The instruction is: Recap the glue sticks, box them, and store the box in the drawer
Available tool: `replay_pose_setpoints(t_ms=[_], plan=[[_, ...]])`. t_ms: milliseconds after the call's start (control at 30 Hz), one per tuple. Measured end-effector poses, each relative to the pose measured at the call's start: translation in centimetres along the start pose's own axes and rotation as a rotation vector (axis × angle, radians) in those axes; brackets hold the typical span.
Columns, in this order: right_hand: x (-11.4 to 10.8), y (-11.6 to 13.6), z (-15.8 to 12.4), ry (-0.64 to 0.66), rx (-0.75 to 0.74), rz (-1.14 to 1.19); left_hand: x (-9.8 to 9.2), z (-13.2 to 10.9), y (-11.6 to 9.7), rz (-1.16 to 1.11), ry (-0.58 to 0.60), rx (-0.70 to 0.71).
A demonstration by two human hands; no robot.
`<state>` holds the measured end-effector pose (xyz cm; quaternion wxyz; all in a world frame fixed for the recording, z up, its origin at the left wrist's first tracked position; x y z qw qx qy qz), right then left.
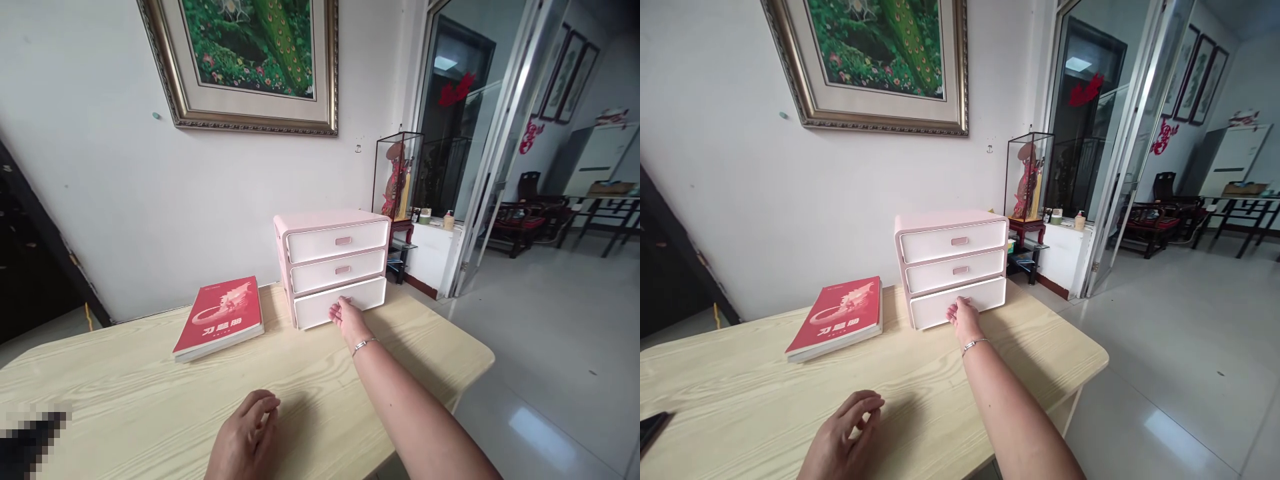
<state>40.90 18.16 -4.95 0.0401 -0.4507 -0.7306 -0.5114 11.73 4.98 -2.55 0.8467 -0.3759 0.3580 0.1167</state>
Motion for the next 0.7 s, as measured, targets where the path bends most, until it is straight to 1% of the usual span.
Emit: replay_pose_setpoints(t_ms=[167,267,433,567,633,700], plan=[[0.4,0.3,0.5,-0.006,-0.009,-0.022,0.7,1.0,-1.3,-0.003,0.059,0.035],[0.6,0.4,0.7,-0.007,-0.006,-0.035,0.8,0.9,-1.5,-0.002,0.075,0.039],[0.4,0.4,0.8,-0.004,0.010,-0.053,0.6,0.9,-1.0,0.004,0.054,0.005],[-0.2,0.1,0.2,-0.007,0.043,-0.063,0.5,0.9,-0.8,-0.017,0.032,-0.019],[-0.3,-0.6,-0.5,-0.007,0.067,-0.065,0.5,0.8,-0.4,-0.047,0.006,-0.041],[-0.3,-2.0,-1.6,0.000,0.097,-0.068,0.4,0.6,0.3,-0.102,-0.041,-0.082]])
Point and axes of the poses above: each hand's wrist, its own z-axis towards the middle knuckle, its own x-axis out of the palm, y = z × x, the point moved 9 cm from there along z, towards the middle knuckle, and after that the axes turned 10 degrees about x, right-handed, at the moved point
